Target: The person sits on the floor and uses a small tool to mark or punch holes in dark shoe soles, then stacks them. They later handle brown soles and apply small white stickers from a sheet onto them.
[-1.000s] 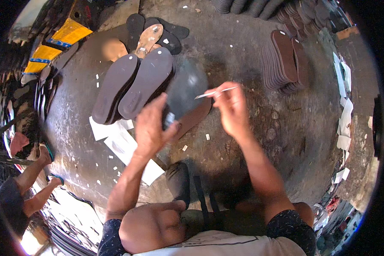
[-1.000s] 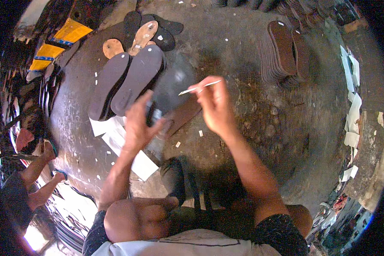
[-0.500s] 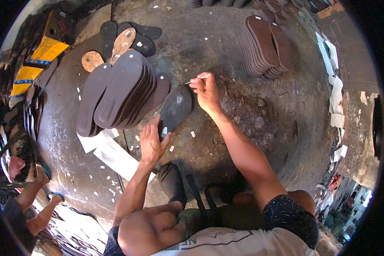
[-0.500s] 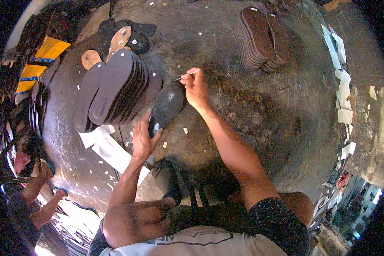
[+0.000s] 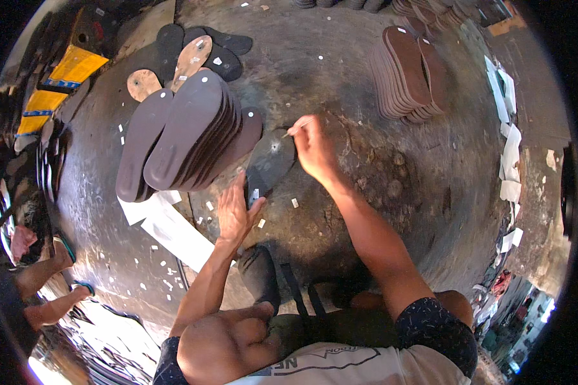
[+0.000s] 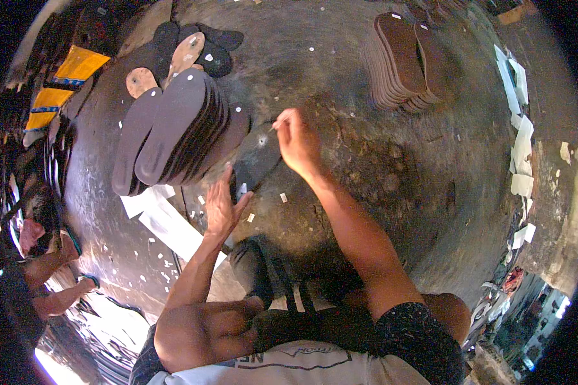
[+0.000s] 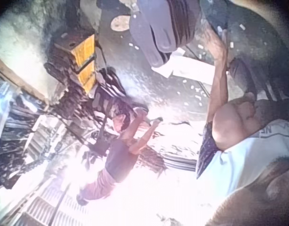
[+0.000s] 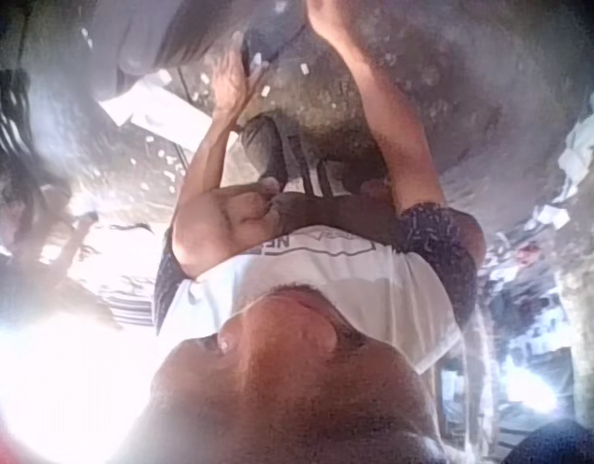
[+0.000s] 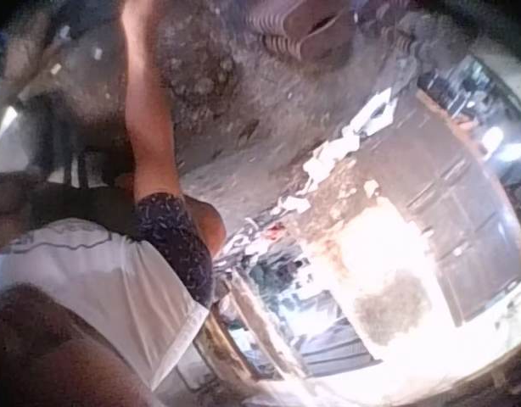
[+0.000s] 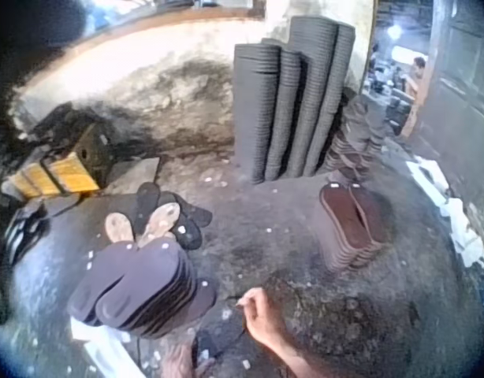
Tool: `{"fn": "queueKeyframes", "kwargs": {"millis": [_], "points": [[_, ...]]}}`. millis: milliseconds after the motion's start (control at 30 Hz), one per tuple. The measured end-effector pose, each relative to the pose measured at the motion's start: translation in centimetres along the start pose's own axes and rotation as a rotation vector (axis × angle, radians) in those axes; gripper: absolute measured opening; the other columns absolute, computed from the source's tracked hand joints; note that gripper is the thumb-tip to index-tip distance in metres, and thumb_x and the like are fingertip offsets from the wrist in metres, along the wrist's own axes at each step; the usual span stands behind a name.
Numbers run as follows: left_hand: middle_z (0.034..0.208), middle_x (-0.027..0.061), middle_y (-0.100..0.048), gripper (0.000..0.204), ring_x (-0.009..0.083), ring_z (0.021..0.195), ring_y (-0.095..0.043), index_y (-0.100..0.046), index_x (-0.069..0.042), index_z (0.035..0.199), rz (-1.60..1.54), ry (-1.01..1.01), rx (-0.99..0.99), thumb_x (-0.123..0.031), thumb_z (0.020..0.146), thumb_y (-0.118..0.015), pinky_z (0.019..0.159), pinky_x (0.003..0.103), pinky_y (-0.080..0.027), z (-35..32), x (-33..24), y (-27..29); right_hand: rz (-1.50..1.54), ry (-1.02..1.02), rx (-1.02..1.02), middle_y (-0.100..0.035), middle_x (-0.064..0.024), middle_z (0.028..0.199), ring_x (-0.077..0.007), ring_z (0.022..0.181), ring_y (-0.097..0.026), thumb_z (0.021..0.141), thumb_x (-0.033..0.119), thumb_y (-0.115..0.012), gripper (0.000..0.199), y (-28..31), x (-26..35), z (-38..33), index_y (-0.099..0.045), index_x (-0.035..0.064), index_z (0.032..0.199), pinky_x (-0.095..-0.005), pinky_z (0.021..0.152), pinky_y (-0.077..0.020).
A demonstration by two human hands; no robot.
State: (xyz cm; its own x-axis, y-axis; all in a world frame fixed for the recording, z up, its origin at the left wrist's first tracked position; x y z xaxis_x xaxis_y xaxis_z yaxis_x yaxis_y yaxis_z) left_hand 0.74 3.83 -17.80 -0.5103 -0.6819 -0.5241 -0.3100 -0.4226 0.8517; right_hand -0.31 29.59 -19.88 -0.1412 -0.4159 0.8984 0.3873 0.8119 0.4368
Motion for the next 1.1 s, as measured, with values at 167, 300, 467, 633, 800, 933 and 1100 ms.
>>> {"fn": "queueKeyframes", "kwargs": {"millis": [167,300,467,633,800,933,1100], "points": [[0.148,0.0186,-0.060,0.104,0.0390,0.132,-0.057,-0.031,-0.002,0.162,-0.025,0.001,-0.045,-0.037,0.083,-0.089,0.111,0.052,-0.042,0.0,1.1,-0.7,-0.080,0.127,0.129,-0.072,-0.0139,0.093,-0.0373,0.086,-0.072,0.103,0.013,-0.061,0.009,-0.7,2.7,0.5,-0.058,0.0080,0.110,-0.0473,0.076,-0.0551],[0.151,0.0142,-0.059,0.116,0.0372,0.140,-0.052,-0.020,-0.002,0.166,-0.164,0.070,-0.053,-0.038,0.080,-0.090,0.114,0.052,-0.040,-0.8,2.2,-1.1,0.082,0.199,0.088,-0.072,-0.0153,0.092,-0.0384,0.086,-0.071,0.104,0.013,-0.058,0.006,-3.2,6.7,-2.5,-0.059,0.0068,0.106,-0.0492,0.077,-0.0552],[0.150,0.0149,-0.059,0.119,0.0380,0.132,-0.059,-0.017,0.002,0.166,-0.163,0.060,-0.052,-0.031,0.079,-0.092,0.107,0.050,-0.046,-0.6,2.4,-1.5,-0.109,0.183,0.225,-0.071,-0.0168,0.096,-0.0418,0.086,-0.067,0.102,0.019,-0.063,0.013,-8.0,6.7,-6.5,-0.059,0.0087,0.109,-0.0548,0.078,-0.0519],[0.150,0.0180,-0.059,0.117,0.0391,0.132,-0.059,-0.016,0.002,0.166,-0.139,0.056,-0.042,-0.025,0.079,-0.089,0.111,0.049,-0.045,-0.5,1.9,-1.0,-0.104,0.106,0.322,-0.070,-0.0175,0.093,-0.0415,0.086,-0.069,0.103,0.020,-0.061,0.012,-5.8,6.0,-9.1,-0.059,0.0081,0.105,-0.0541,0.074,-0.0524],[0.142,0.0193,-0.061,0.109,0.0427,0.124,-0.059,-0.027,-0.002,0.164,-0.044,0.091,0.091,-0.025,0.077,-0.088,0.104,0.054,-0.046,-0.5,1.3,-0.3,0.120,-0.016,0.376,-0.070,-0.0184,0.093,-0.0360,0.088,-0.071,0.105,0.016,-0.061,0.011,-4.5,8.4,-7.0,-0.058,0.0058,0.103,-0.0457,0.079,-0.0550],[0.138,0.0220,-0.062,0.087,0.0426,0.123,-0.060,-0.046,-0.003,0.153,0.027,-0.230,-0.062,-0.025,0.079,-0.086,0.104,0.051,-0.048,2.4,-3.8,9.3,0.569,0.030,-0.057,-0.071,-0.0129,0.107,-0.0214,0.100,-0.072,0.112,0.021,-0.055,0.016,5.1,9.0,-2.7,-0.050,0.0066,0.119,-0.0336,0.085,-0.0573],[0.135,0.0217,-0.066,0.069,0.0414,0.125,-0.063,-0.056,-0.009,0.145,0.148,-0.214,-0.241,-0.024,0.083,-0.084,0.107,0.051,-0.049,8.6,-2.3,20.1,0.043,-0.213,0.136,-0.062,-0.0030,0.083,-0.0121,0.071,-0.055,0.102,0.009,-0.057,0.009,9.5,1.0,-3.3,-0.053,0.0084,0.109,-0.0330,0.063,-0.0456]]}}
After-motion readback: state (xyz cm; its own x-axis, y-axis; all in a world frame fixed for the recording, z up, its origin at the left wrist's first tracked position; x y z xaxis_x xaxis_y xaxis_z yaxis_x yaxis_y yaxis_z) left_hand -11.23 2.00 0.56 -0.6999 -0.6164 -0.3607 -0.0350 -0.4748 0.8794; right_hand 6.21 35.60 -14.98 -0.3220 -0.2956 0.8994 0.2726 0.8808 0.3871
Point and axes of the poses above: each hand's wrist, its own z-axis towards the middle knuckle, its own y-axis out of the back of the hand, x = y × z, the point moved 5 cm from there along z, towards the middle knuckle
